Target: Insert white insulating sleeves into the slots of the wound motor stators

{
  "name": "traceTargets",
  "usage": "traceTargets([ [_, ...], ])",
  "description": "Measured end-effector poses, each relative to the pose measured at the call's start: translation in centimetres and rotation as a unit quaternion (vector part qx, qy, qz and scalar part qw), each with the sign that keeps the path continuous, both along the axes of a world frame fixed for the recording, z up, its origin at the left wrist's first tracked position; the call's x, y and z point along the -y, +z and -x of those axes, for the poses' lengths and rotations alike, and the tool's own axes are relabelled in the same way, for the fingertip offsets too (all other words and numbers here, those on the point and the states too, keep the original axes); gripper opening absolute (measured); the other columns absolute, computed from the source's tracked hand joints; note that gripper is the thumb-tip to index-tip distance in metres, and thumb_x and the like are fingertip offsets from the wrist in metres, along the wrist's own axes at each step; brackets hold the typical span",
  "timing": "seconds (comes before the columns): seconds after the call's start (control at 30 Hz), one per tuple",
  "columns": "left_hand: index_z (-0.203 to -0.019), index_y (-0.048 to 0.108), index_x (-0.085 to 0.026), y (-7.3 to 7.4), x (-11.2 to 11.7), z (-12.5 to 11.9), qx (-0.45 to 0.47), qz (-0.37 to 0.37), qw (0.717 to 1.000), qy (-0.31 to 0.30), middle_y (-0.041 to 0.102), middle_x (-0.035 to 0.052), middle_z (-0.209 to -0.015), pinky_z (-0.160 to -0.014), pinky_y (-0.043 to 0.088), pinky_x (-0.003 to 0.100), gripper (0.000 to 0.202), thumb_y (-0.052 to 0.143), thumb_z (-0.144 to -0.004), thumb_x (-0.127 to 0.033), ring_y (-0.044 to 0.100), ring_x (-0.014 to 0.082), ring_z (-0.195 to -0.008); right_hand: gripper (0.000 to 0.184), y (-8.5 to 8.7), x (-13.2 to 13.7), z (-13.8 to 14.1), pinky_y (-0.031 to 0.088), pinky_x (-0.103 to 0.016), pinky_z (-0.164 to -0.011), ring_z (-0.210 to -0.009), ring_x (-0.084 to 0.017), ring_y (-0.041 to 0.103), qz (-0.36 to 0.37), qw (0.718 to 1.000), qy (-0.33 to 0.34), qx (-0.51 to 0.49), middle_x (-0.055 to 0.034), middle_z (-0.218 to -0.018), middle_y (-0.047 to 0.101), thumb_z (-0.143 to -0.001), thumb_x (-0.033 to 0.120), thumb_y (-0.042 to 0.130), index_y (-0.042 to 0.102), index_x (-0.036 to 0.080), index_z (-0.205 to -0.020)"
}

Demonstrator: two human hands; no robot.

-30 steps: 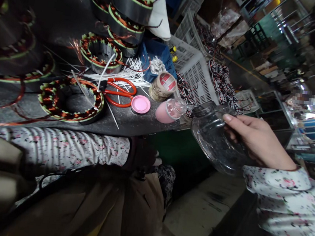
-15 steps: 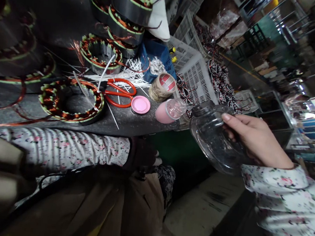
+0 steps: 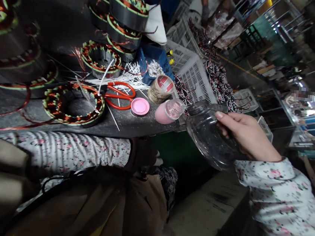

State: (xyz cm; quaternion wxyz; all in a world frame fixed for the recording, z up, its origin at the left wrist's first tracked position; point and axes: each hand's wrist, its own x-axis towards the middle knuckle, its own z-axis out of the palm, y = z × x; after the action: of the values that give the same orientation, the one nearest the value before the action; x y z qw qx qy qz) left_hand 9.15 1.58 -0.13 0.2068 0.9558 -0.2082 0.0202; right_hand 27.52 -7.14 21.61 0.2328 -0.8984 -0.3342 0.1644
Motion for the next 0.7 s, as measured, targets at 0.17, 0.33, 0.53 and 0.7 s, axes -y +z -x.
traceTargets([
  [0.17,-0.143,0.053,-0.02,-1.1,0.0,0.7,0.059,0.003,0.998,0.027,0.064,0.0147,-0.132,-0.095,0.053,0.041,0.066,0.071,-0.083,-0.041,0.065,0.0283,-0.112,0.073,-1.2,0.9,-0.5,0.027,-0.028,-0.049,-0.046,-0.009,0.041,-0.066,0.997,0.01,-0.03,-0.0001,-0.046,0.049,-0.041,0.086,0.082,0.055,0.018,-0.045],
  [0.33,-0.156,0.038,-0.02,-1.9,-0.2,0.7,0.066,0.037,0.997,0.026,0.054,0.0186,-0.147,-0.106,0.052,0.045,0.087,0.075,-0.081,-0.043,0.062,0.0315,-0.125,0.066,-3.6,3.5,-1.2,0.03,-0.029,-0.053,-0.048,-0.011,0.042,-0.203,0.973,0.018,-0.105,0.0006,-0.048,0.05,-0.05,0.079,0.085,0.056,0.02,-0.053],
  [0.53,-0.15,0.04,-0.014,-0.5,0.1,0.6,0.142,0.191,0.971,0.026,0.053,0.0204,-0.147,-0.115,0.048,0.041,0.083,0.069,-0.086,-0.057,0.053,0.0272,-0.139,0.06,-7.1,9.4,0.4,0.029,-0.028,-0.052,-0.049,-0.011,0.041,-0.337,0.928,-0.01,-0.158,0.0001,-0.05,0.05,-0.06,0.073,0.083,0.055,0.02,-0.053],
  [0.7,-0.15,0.028,-0.019,4.2,0.9,2.0,0.154,0.201,0.957,0.142,0.05,0.0197,-0.147,-0.117,0.045,0.051,0.086,0.067,-0.086,-0.061,0.053,0.0286,-0.139,0.046,-11.1,14.8,3.8,0.03,-0.026,-0.047,-0.05,-0.011,0.04,-0.365,0.909,-0.052,-0.195,0.0012,-0.053,0.049,-0.072,0.055,0.077,0.053,0.02,-0.053],
])
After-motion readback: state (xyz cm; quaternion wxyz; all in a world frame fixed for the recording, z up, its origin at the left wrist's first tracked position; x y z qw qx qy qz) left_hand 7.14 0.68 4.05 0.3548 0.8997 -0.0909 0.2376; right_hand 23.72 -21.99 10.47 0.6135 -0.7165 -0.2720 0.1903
